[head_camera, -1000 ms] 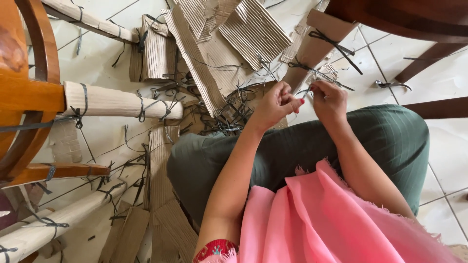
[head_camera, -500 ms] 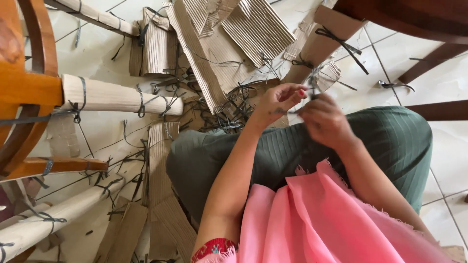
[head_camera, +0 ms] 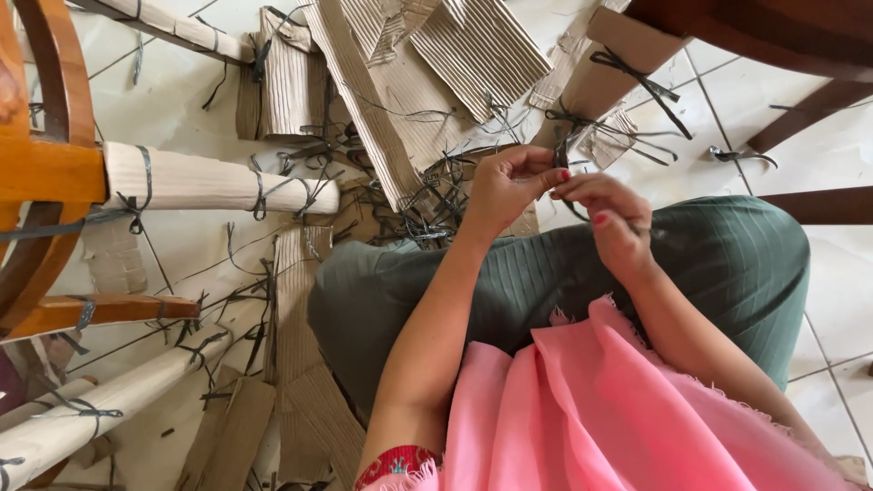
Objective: The person sits on the floor and wraps a piece of corrugated cardboard around a wooden chair leg. They secure the cardboard with a dark string, tying it tightly and trimming the excess with scissors. The process is repeated for another chair leg.
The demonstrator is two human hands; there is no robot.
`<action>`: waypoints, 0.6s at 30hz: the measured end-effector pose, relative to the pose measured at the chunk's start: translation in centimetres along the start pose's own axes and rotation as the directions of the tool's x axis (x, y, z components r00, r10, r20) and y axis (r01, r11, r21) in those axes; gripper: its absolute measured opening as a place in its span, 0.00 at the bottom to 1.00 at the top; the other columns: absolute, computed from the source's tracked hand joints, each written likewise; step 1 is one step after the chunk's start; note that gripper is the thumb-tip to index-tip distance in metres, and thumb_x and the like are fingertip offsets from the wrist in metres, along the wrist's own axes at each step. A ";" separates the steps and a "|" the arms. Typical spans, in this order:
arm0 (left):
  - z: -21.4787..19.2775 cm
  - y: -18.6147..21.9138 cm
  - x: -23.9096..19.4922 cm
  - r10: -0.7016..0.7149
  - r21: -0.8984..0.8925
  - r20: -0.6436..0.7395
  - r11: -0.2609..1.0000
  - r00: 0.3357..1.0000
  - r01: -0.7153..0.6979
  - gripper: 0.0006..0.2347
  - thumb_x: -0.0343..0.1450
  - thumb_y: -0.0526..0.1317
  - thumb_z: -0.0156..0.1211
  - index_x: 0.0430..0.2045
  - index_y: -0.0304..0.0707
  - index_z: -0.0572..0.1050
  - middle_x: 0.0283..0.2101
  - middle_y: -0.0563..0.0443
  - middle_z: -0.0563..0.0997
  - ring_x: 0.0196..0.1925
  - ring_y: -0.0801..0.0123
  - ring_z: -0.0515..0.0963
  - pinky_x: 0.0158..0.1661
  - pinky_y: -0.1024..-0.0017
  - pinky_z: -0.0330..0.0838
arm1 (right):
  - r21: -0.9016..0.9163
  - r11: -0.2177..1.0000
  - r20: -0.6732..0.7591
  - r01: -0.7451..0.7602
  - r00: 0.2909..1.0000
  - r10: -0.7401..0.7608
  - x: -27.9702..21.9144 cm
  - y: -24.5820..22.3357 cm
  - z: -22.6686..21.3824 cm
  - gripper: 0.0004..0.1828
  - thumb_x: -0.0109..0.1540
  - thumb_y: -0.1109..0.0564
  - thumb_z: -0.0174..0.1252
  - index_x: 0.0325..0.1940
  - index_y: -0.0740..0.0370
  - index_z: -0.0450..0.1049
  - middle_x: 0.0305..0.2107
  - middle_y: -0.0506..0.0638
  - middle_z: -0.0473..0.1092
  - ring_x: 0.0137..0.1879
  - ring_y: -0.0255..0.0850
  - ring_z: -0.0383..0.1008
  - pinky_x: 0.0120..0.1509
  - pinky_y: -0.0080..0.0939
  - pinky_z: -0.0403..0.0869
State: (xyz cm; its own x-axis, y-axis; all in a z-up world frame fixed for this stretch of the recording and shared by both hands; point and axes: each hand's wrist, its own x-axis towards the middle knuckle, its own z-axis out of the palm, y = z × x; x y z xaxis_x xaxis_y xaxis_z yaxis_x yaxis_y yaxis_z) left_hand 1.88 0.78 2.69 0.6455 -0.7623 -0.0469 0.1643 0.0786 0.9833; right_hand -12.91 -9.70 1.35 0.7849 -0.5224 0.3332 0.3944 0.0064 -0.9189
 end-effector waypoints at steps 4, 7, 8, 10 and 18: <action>0.2 0.6 -0.3 0.035 0.079 -0.016 0.996 0.999 -0.033 0.09 0.62 0.39 0.79 0.31 0.44 0.84 0.25 0.56 0.85 0.30 0.81 0.83 0.37 0.78 0.79 | 0.132 0.990 -0.114 -0.052 0.991 0.068 0.2 -0.2 0.2 0.08 0.66 0.65 0.56 0.43 0.74 0.66 0.45 0.65 0.66 0.45 0.45 0.76 0.53 0.43 0.75; 0.4 2.2 -0.6 0.035 0.037 0.008 0.999 0.999 -0.035 0.08 0.61 0.37 0.79 0.27 0.42 0.83 0.22 0.55 0.84 0.24 0.81 0.81 0.31 0.79 0.79 | 0.134 0.980 -0.150 -0.150 0.974 0.169 -0.3 0.5 0.2 0.12 0.63 0.73 0.61 0.46 0.73 0.65 0.44 0.58 0.65 0.44 0.45 0.80 0.53 0.42 0.79; 0.6 2.6 -0.6 0.029 -0.102 0.042 0.994 0.999 -0.024 0.07 0.61 0.32 0.77 0.27 0.36 0.82 0.21 0.49 0.83 0.21 0.74 0.81 0.27 0.77 0.79 | 0.115 0.973 -0.164 -0.199 0.963 0.216 -0.6 0.6 0.2 0.11 0.63 0.71 0.63 0.46 0.74 0.69 0.38 0.55 0.68 0.41 0.41 0.80 0.48 0.36 0.78; 0.7 2.9 -0.9 0.026 -0.238 0.076 0.971 0.997 -0.007 0.07 0.61 0.27 0.75 0.26 0.30 0.81 0.20 0.42 0.82 0.18 0.67 0.81 0.22 0.74 0.79 | 0.098 0.964 -0.179 -0.248 0.948 0.262 -0.9 0.8 -0.1 0.12 0.62 0.69 0.66 0.47 0.75 0.72 0.31 0.53 0.71 0.37 0.38 0.80 0.42 0.31 0.78; -0.2 -1.4 -0.9 0.140 -0.473 -0.037 0.869 0.989 -0.141 0.05 0.77 0.37 0.58 0.34 0.34 0.76 0.28 0.43 0.81 0.34 0.64 0.85 0.44 0.59 0.83 | 0.296 0.950 -0.172 -0.097 0.973 0.153 -0.1 -0.1 -4.0 0.06 0.70 0.62 0.54 0.43 0.69 0.66 0.37 0.64 0.67 0.51 0.55 0.75 0.62 0.47 0.75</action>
State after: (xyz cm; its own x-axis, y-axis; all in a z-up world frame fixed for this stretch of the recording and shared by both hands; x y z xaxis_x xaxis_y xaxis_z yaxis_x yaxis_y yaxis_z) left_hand 1.26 1.47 1.29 0.6897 -0.7191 0.0852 0.4046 0.4802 0.7783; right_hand -14.98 -13.10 0.56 0.7416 -0.6544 0.1475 0.4404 0.3092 -0.8429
